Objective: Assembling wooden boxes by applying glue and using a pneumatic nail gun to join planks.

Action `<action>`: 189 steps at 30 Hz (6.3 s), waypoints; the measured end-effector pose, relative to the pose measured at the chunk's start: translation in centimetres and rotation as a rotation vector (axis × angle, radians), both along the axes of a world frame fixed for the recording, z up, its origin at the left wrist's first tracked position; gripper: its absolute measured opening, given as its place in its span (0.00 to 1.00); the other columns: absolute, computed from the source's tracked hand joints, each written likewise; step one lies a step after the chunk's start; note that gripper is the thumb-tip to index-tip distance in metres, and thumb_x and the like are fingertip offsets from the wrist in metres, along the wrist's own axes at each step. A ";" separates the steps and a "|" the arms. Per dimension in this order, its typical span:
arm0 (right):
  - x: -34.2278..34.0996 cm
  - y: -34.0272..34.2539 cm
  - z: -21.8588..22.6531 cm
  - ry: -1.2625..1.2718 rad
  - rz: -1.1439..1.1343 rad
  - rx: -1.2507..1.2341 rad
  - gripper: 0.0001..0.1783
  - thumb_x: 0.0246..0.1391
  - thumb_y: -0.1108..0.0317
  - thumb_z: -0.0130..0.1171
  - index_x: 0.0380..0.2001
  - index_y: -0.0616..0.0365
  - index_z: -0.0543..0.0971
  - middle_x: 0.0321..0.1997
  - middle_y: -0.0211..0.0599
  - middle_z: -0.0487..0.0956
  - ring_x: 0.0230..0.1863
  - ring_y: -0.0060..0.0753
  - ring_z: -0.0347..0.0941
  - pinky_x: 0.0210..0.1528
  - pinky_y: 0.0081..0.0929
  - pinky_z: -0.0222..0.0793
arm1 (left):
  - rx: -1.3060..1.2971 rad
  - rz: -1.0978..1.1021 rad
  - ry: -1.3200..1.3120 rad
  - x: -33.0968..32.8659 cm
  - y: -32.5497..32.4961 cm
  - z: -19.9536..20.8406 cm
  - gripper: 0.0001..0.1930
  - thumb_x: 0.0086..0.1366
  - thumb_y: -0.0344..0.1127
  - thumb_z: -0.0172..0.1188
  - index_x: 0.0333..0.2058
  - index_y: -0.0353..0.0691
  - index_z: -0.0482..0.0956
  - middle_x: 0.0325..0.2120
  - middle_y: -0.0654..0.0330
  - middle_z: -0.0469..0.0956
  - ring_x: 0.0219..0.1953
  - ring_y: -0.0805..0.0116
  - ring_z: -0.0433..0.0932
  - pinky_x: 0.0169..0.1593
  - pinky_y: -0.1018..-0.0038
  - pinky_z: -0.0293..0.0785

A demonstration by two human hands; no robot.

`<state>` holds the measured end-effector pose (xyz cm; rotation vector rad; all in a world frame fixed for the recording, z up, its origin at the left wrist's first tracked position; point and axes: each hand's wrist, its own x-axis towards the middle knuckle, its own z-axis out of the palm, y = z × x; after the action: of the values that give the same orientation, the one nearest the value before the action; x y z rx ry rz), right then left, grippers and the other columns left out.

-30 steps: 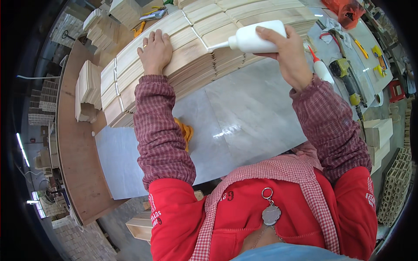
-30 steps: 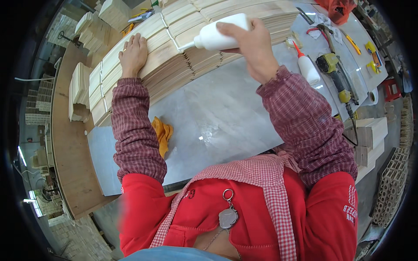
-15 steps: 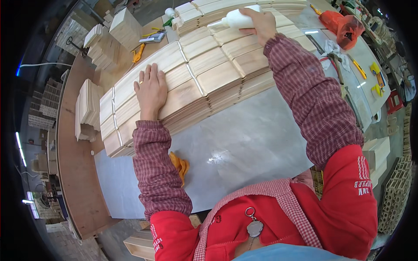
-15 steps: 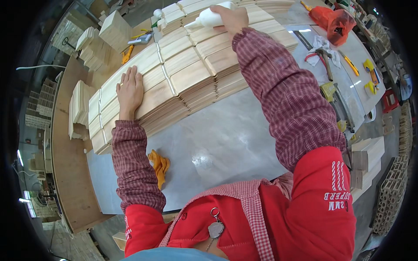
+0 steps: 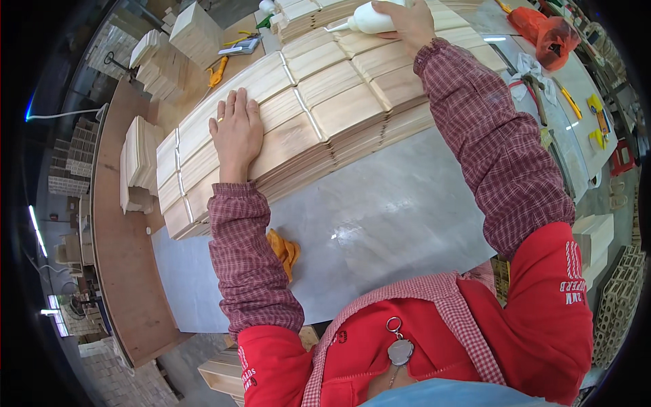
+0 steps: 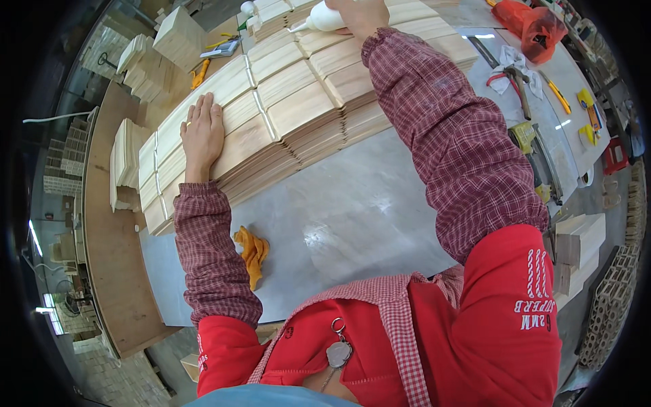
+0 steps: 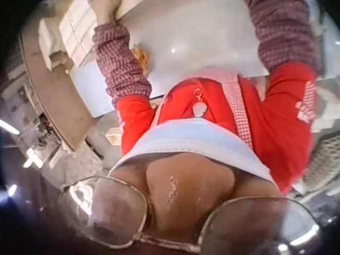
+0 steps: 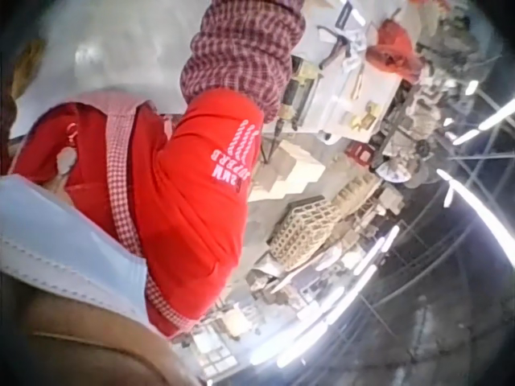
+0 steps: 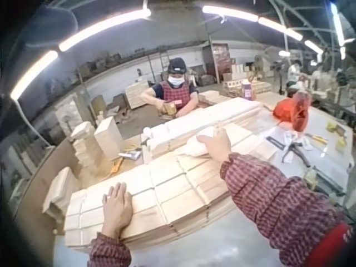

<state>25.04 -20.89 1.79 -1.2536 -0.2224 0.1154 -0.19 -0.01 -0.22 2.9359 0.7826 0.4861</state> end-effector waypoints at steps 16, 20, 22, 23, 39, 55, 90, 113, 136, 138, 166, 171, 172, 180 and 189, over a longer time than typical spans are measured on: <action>-5.9 -5.3 -0.1 0.029 0.027 -0.033 0.34 0.40 0.65 0.66 0.46 0.77 0.65 0.45 0.57 0.71 0.46 0.46 0.70 0.48 0.29 0.69 | 0.005 -0.004 0.017 0.5 0.7 -0.3 0.28 0.69 0.51 0.30 0.61 0.43 0.61 0.63 0.57 0.59 0.65 0.51 0.54 0.64 0.47 0.45; -7.5 -6.6 -0.2 0.067 0.053 -0.094 0.35 0.40 0.64 0.66 0.48 0.77 0.64 0.46 0.58 0.70 0.47 0.46 0.69 0.49 0.30 0.68 | 0.007 0.000 0.037 0.4 0.8 -0.3 0.29 0.68 0.51 0.29 0.61 0.43 0.61 0.63 0.57 0.58 0.65 0.51 0.54 0.64 0.47 0.46; -8.1 -7.2 -0.5 0.084 0.052 -0.110 0.35 0.40 0.64 0.66 0.48 0.77 0.64 0.46 0.58 0.70 0.47 0.46 0.69 0.49 0.30 0.68 | 0.006 -0.004 0.048 0.5 0.9 -0.3 0.29 0.68 0.51 0.29 0.61 0.43 0.61 0.63 0.57 0.58 0.65 0.50 0.54 0.64 0.47 0.46; -8.4 -7.7 -0.8 0.055 0.050 -0.083 0.36 0.40 0.64 0.66 0.48 0.77 0.64 0.46 0.57 0.70 0.47 0.46 0.69 0.49 0.30 0.68 | 0.006 -0.008 0.044 0.6 1.0 -0.4 0.29 0.68 0.51 0.29 0.61 0.43 0.61 0.63 0.57 0.58 0.66 0.50 0.54 0.63 0.47 0.46; -16.6 -12.7 0.4 0.130 -0.056 -0.053 0.32 0.43 0.68 0.64 0.49 0.74 0.65 0.45 0.53 0.71 0.42 0.38 0.71 0.43 0.24 0.71 | 0.007 -0.027 0.044 1.0 2.0 -0.8 0.29 0.67 0.52 0.30 0.61 0.46 0.61 0.63 0.58 0.58 0.65 0.51 0.55 0.63 0.45 0.46; -6.2 -35.5 -1.0 0.392 -0.310 0.058 0.25 0.53 0.62 0.57 0.53 0.58 0.68 0.49 0.48 0.74 0.43 0.46 0.74 0.39 0.41 0.73 | -0.040 -0.047 0.028 1.0 2.5 -0.7 0.30 0.67 0.53 0.32 0.61 0.43 0.60 0.61 0.55 0.62 0.63 0.51 0.58 0.63 0.51 0.49; -9.6 -20.7 -0.5 0.238 0.504 -0.310 0.21 0.57 0.53 0.54 0.41 0.62 0.77 0.32 0.34 0.77 0.33 0.24 0.73 0.34 0.18 0.69 | 0.486 -0.414 -0.153 -8.7 -5.0 1.5 0.13 0.58 0.34 0.61 0.43 0.42 0.76 0.38 0.65 0.77 0.33 0.67 0.74 0.37 0.75 0.71; -9.4 -13.6 -2.8 0.415 0.223 -0.213 0.13 0.52 0.60 0.60 0.28 0.60 0.80 0.19 0.24 0.76 0.17 0.15 0.69 0.20 0.10 0.64 | 0.291 -0.350 -0.137 -11.8 -0.8 1.4 0.20 0.55 0.48 0.63 0.43 0.43 0.78 0.40 0.65 0.75 0.39 0.65 0.73 0.42 0.73 0.69; -10.5 -13.8 -2.5 0.376 0.198 -0.144 0.17 0.53 0.58 0.60 0.32 0.63 0.79 0.25 0.30 0.79 0.21 0.17 0.72 0.23 0.11 0.68 | 0.319 -0.279 -0.655 -12.9 -3.7 -1.7 0.13 0.57 0.34 0.63 0.42 0.43 0.78 0.34 0.63 0.76 0.34 0.68 0.72 0.39 0.76 0.69; -9.8 -13.6 -2.9 0.361 0.200 -0.145 0.16 0.53 0.58 0.59 0.33 0.63 0.79 0.25 0.31 0.79 0.22 0.18 0.73 0.23 0.12 0.69 | 0.168 -0.198 -0.708 -13.6 -4.6 -2.6 0.13 0.57 0.34 0.63 0.42 0.43 0.78 0.34 0.63 0.75 0.34 0.68 0.72 0.40 0.76 0.69; -9.7 -12.1 -0.7 0.440 0.174 0.032 0.17 0.52 0.65 0.59 0.38 0.67 0.70 0.35 0.50 0.78 0.27 0.32 0.77 0.32 0.22 0.78 | 0.132 -0.166 -0.273 -13.2 0.9 1.3 0.11 0.59 0.42 0.62 0.37 0.44 0.80 0.40 0.65 0.77 0.36 0.70 0.71 0.45 0.73 0.65; -8.9 -11.4 -0.6 0.335 0.149 0.011 0.21 0.50 0.68 0.61 0.42 0.68 0.67 0.36 0.54 0.76 0.28 0.36 0.77 0.34 0.25 0.78 | 0.457 -0.048 -0.750 -14.2 -1.8 0.2 0.14 0.60 0.39 0.61 0.42 0.40 0.77 0.37 0.61 0.76 0.34 0.70 0.72 0.45 0.75 0.66; -8.7 -11.6 -0.8 0.335 0.144 0.014 0.21 0.50 0.68 0.61 0.42 0.68 0.67 0.36 0.54 0.76 0.28 0.36 0.77 0.34 0.25 0.78 | 0.142 0.079 -0.975 -14.7 -2.8 -0.5 0.13 0.62 0.38 0.59 0.42 0.38 0.75 0.35 0.59 0.76 0.34 0.69 0.72 0.46 0.75 0.68; -6.2 -16.1 -4.7 0.391 0.265 0.178 0.09 0.47 0.77 0.58 0.34 0.69 0.75 0.32 0.47 0.76 0.34 0.39 0.75 0.36 0.22 0.76 | -1.399 0.113 -1.748 -17.9 -1.7 -4.3 0.14 0.69 0.43 0.49 0.37 0.34 0.68 0.32 0.54 0.70 0.36 0.61 0.72 0.48 0.64 0.73; -13.1 -31.2 -9.8 0.437 0.253 0.099 0.17 0.50 0.75 0.57 0.45 0.68 0.70 0.36 0.40 0.76 0.31 0.29 0.73 0.33 0.21 0.73 | -1.401 0.257 -1.633 -23.1 -11.2 -6.9 0.15 0.69 0.41 0.48 0.45 0.33 0.66 0.36 0.55 0.68 0.37 0.67 0.69 0.42 0.70 0.72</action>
<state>11.91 -52.06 -8.03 -1.0685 -0.0063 0.5827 -23.24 -11.22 -7.13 0.6569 0.6377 1.2571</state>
